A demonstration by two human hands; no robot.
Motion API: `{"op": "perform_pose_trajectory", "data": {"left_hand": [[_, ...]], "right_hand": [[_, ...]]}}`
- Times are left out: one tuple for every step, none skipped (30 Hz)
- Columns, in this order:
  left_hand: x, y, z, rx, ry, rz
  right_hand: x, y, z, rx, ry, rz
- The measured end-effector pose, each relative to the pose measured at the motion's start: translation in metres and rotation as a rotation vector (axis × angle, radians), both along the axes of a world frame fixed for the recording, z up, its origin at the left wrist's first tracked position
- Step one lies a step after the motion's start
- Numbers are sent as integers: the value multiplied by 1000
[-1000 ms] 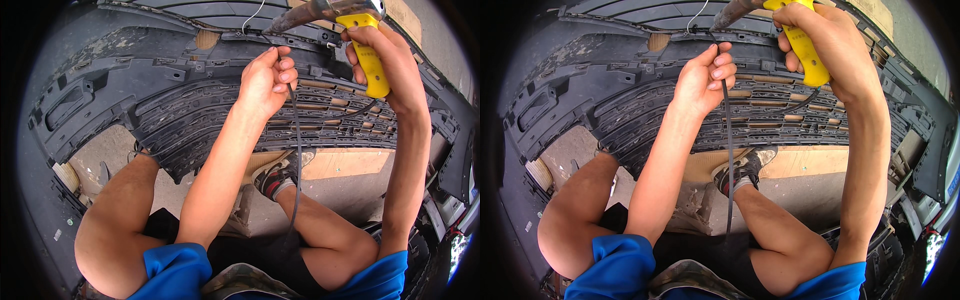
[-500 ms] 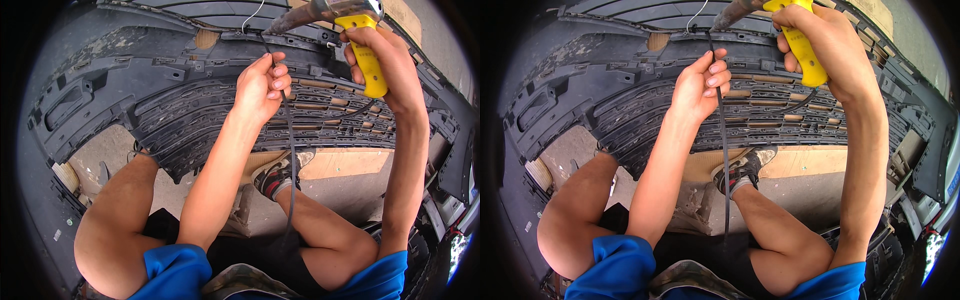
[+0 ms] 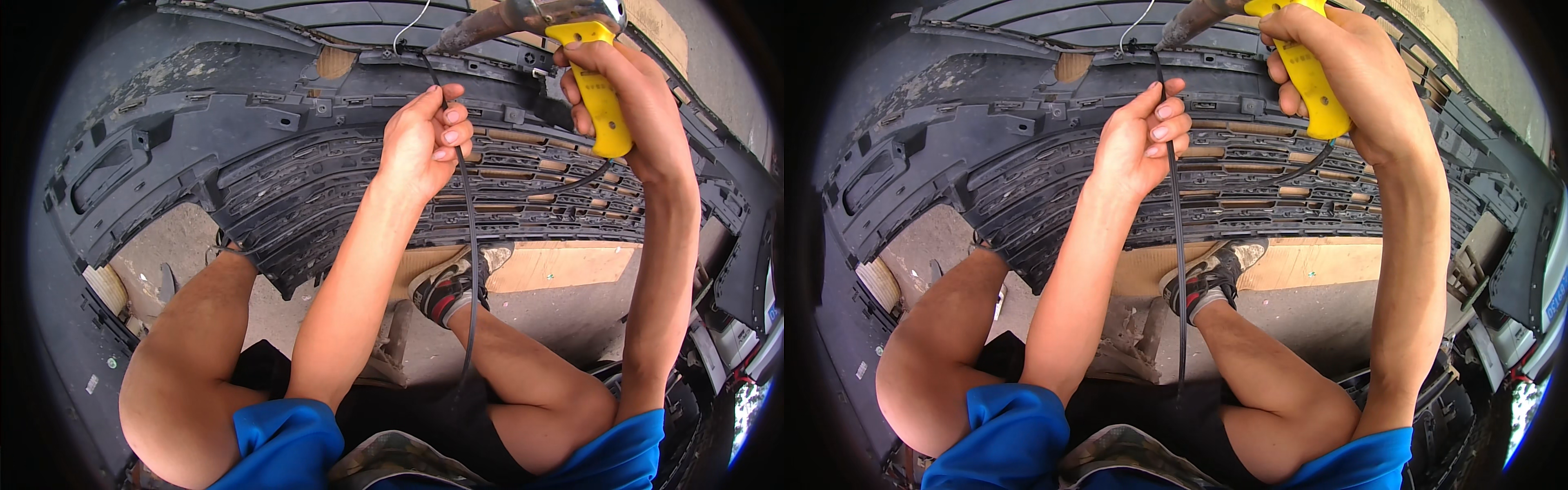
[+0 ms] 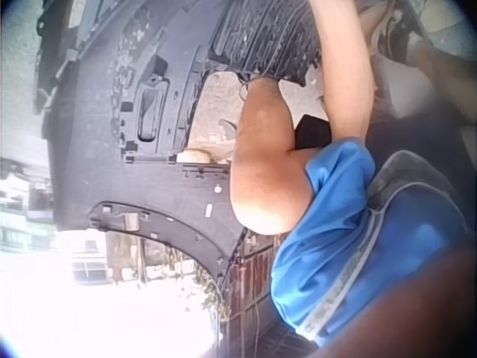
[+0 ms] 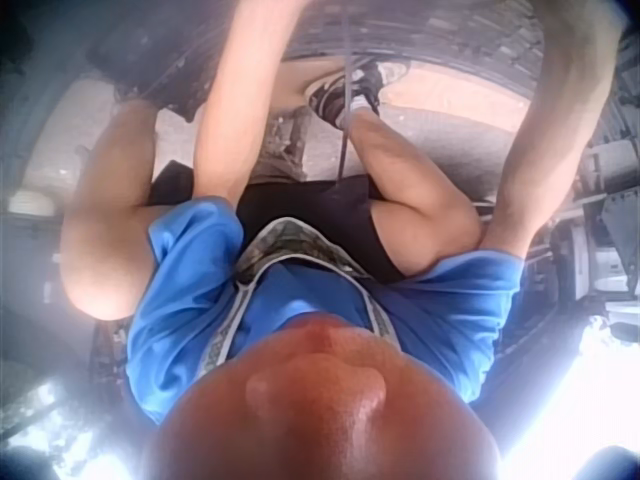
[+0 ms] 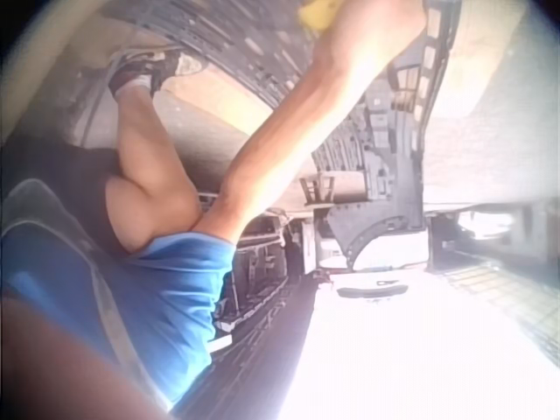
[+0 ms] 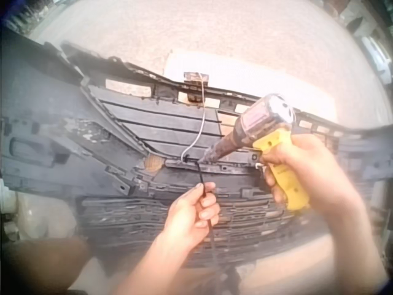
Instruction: The person uses a yellow heat gun to apply heat to a black plastic car grille while holding a thin black strip against the heated area. The person repeatedly moves the heat gun along different sections of the grille and adjusts the strip with their left hand.
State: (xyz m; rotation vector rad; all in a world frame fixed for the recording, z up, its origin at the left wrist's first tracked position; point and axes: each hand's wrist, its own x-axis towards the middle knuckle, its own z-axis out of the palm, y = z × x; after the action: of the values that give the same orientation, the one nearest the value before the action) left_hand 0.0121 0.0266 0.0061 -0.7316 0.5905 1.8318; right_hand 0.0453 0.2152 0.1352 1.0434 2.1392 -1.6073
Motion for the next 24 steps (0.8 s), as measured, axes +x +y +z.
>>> {"op": "perform_pose_trajectory", "data": {"left_hand": [[0, 0, 0, 2, -2, 1], [0, 0, 0, 0, -3, 1], [0, 1, 0, -1, -4, 0], [0, 1, 1, -2, -5, -1], [0, 1, 1, -3, -1, -2], [0, 1, 0, -5, 3, -3], [0, 1, 0, -8, 7, -4], [0, 0, -1, -8, 13, -3], [0, 0, -1, -7, 18, -4], [0, 0, -1, -6, 23, -4], [0, 1, 0, -4, 25, -6], [1, 0, 0, -4, 28, -7], [1, 0, 0, -3, 30, -7], [1, 0, 0, -5, 33, -10], [1, 0, 0, -6, 36, -13], [1, 1, -1, -8, 39, -15], [1, 1, -1, -9, 39, -17], [1, 1, -1, -10, 40, -19], [1, 1, -1, -11, 41, -21], [1, 0, -1, -11, 44, -25], [1, 0, -2, -11, 46, -28], [1, 0, -2, -10, 49, -31], [1, 0, -2, -12, 55, -35], [1, -1, -2, -12, 60, -39]], "right_hand": [[0, 0, 0, 5, 1, 3], [0, 0, 0, 2, 1, 1], [0, 1, 0, 0, 1, -2], [0, 1, 0, -1, 1, -6], [0, 1, 1, -1, 1, -8], [0, 0, 1, -2, 2, -9], [0, 0, 0, -3, 2, -11], [0, -1, 0, 0, 6, -9], [0, -1, 1, 4, 9, -8], [0, 0, 1, 8, 12, -7], [1, 1, 1, 1, 16, -5], [2, 3, 0, -7, 20, -1], [2, 4, 0, -15, 25, 3], [3, 4, 0, -9, 31, 10], [3, 4, 1, -3, 37, 17], [3, 4, 1, 3, 43, 25], [3, 5, 1, -1, 40, 23], [2, 6, 1, -5, 37, 22], [2, 6, 1, -8, 35, 20], [2, 6, 2, -13, 36, 16], [2, 7, 2, -18, 37, 12], [2, 7, 2, -22, 38, 8], [2, 7, 2, -24, 36, 4], [2, 7, 2, -24, 32, 1]]}}
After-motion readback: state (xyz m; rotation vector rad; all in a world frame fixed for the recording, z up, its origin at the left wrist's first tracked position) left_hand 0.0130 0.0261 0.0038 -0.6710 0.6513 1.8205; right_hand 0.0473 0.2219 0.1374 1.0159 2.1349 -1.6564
